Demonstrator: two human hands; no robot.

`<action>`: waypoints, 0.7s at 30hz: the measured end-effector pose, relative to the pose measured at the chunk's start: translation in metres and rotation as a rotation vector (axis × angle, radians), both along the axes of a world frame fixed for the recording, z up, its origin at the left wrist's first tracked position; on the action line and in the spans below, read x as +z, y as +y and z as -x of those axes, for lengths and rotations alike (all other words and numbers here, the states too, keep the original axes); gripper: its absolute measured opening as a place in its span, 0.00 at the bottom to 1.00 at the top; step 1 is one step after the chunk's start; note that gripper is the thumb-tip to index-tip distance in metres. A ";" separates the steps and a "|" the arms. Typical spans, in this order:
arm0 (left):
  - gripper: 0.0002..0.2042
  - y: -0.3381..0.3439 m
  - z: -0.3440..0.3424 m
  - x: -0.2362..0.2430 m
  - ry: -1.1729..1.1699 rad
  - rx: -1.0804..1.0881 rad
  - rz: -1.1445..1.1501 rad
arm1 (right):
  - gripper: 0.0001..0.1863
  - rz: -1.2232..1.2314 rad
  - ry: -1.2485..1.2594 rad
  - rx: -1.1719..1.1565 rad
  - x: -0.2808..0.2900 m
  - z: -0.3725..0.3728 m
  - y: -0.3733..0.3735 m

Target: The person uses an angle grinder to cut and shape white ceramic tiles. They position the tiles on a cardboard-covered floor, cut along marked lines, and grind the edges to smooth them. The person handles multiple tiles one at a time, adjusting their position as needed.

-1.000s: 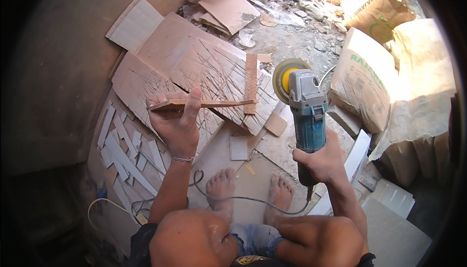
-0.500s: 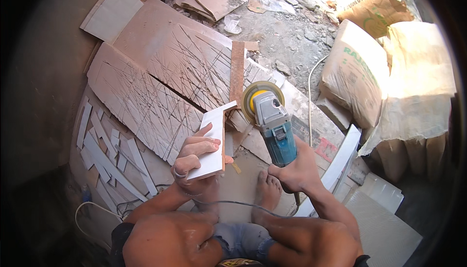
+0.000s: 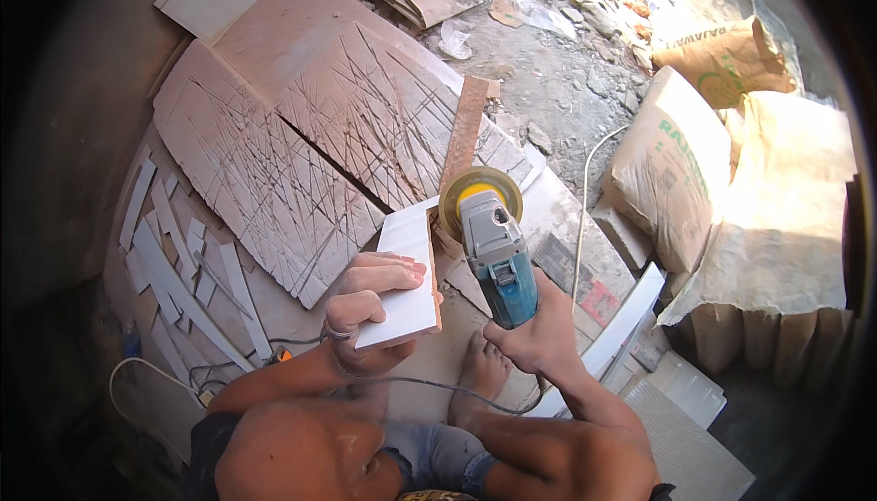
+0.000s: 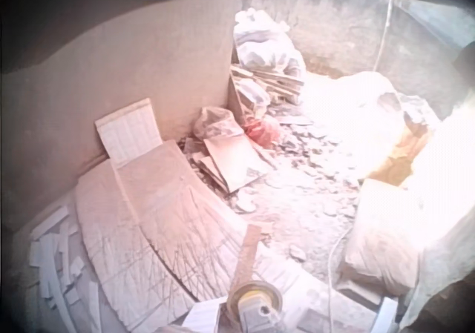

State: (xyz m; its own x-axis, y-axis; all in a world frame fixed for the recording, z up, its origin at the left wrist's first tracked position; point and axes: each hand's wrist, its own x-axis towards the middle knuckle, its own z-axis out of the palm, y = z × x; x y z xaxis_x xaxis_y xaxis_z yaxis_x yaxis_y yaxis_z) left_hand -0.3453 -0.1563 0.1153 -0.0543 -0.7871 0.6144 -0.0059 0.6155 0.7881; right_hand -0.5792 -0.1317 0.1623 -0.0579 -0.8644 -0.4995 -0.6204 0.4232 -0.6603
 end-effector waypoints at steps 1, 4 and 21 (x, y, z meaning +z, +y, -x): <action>0.26 0.000 0.003 -0.001 0.013 0.030 -0.006 | 0.26 0.017 0.023 0.014 -0.003 0.001 0.000; 0.27 -0.005 0.003 0.002 -0.015 -0.006 0.001 | 0.26 0.043 0.055 0.039 -0.007 0.004 0.001; 0.26 -0.005 0.002 -0.003 0.014 -0.048 0.044 | 0.28 0.095 0.122 0.085 -0.013 0.002 0.003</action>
State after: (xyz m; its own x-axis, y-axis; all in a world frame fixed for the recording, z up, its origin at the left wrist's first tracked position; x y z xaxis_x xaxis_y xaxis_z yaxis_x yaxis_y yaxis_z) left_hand -0.3469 -0.1608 0.1126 -0.0826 -0.7559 0.6494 0.0354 0.6490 0.7600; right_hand -0.5813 -0.1289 0.1495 -0.0376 -0.9116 -0.4094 -0.7293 0.3051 -0.6123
